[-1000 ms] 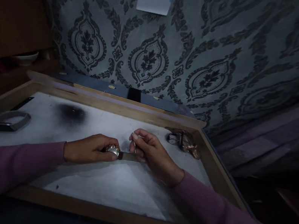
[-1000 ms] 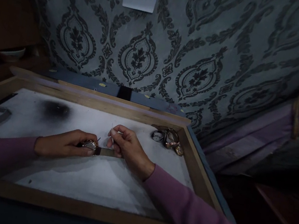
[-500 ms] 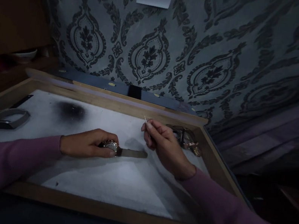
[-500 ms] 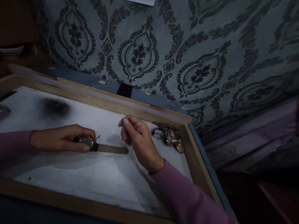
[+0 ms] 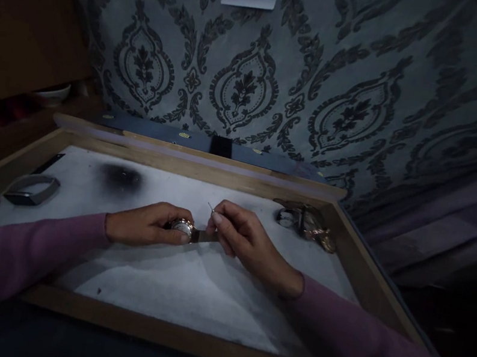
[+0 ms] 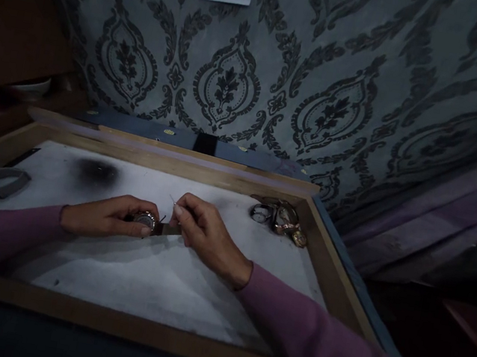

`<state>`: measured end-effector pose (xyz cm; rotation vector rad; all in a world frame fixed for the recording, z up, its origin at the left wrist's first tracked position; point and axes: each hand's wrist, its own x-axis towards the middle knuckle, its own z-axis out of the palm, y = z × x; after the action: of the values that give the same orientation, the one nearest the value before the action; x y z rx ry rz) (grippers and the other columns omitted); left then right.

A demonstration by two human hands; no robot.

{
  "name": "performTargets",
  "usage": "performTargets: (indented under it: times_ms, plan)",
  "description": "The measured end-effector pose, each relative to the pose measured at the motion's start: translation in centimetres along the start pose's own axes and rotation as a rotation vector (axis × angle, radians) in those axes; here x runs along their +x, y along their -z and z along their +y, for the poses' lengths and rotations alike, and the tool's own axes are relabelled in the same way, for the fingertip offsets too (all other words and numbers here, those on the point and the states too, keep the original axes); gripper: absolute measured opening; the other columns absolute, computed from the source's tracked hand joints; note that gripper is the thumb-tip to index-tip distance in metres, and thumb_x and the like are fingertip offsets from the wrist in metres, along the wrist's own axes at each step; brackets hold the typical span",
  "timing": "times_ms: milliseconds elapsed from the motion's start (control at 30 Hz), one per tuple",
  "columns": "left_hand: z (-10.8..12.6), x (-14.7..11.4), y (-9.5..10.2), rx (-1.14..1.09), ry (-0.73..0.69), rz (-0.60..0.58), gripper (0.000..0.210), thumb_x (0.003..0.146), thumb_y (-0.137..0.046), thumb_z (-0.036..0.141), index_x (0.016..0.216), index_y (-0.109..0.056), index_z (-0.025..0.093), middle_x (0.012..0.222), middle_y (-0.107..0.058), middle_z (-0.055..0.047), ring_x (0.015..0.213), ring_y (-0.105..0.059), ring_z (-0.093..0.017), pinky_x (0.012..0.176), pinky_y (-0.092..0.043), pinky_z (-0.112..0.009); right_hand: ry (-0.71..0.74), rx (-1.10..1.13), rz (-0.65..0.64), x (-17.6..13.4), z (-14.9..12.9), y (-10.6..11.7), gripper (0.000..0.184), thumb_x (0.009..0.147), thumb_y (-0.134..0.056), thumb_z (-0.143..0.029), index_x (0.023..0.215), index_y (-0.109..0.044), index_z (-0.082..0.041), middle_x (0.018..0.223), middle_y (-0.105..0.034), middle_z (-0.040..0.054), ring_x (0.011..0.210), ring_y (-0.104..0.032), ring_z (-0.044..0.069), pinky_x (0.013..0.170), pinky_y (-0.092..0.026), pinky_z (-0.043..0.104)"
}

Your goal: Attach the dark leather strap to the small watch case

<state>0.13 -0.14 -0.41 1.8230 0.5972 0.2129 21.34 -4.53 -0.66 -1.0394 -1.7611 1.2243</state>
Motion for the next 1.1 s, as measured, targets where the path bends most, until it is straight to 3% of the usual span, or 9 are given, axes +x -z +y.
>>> performTargets:
  times_ms: [133,233,633,1100]
  plan:
    - [-0.3,0.1,-0.1,0.006,0.0,0.005,0.021,0.088,-0.052,0.035,0.085,-0.053,0.015,0.067,-0.038,0.005,0.061,-0.034,-0.01,0.054,-0.028,-0.022,0.044,-0.047,0.022,-0.2,0.6,-0.4,0.022,0.093,-0.048,-0.037,0.082,-0.053,-0.018,0.077,-0.06,0.0028,0.067,-0.054,0.013,0.06,-0.042,0.025]
    - [-0.4,0.1,-0.1,0.027,-0.02,0.017,0.02,0.088,-0.052,0.035,0.085,-0.053,0.015,0.067,-0.04,0.004,0.061,-0.035,-0.01,0.054,-0.029,-0.022,0.078,-0.146,0.035,-0.4,1.1,-0.4,0.02,0.092,-0.05,-0.034,0.084,-0.059,-0.018,0.08,-0.062,0.004,0.074,-0.056,0.016,0.066,-0.044,0.028]
    - [-0.4,-0.1,-0.2,0.136,-0.061,0.026,0.022,0.089,-0.051,0.036,0.088,-0.054,0.015,0.067,-0.041,0.004,0.061,-0.036,-0.01,0.054,-0.029,-0.022,0.108,-0.222,-0.05,-0.6,1.4,-0.1,0.025,0.093,-0.051,-0.032,0.089,-0.071,-0.018,0.075,-0.068,0.004,0.068,-0.06,0.016,0.062,-0.047,0.026]
    - [-0.4,-0.5,-0.1,0.305,-0.157,0.081,0.021,0.091,-0.048,0.035,0.091,-0.055,0.015,0.064,-0.043,0.004,0.058,-0.039,-0.01,0.053,-0.029,-0.021,0.215,-0.334,0.008,-0.8,1.2,0.3,0.021,0.091,-0.055,-0.028,0.094,-0.074,-0.022,0.082,-0.073,0.0042,0.07,-0.066,0.016,0.063,-0.05,0.027]
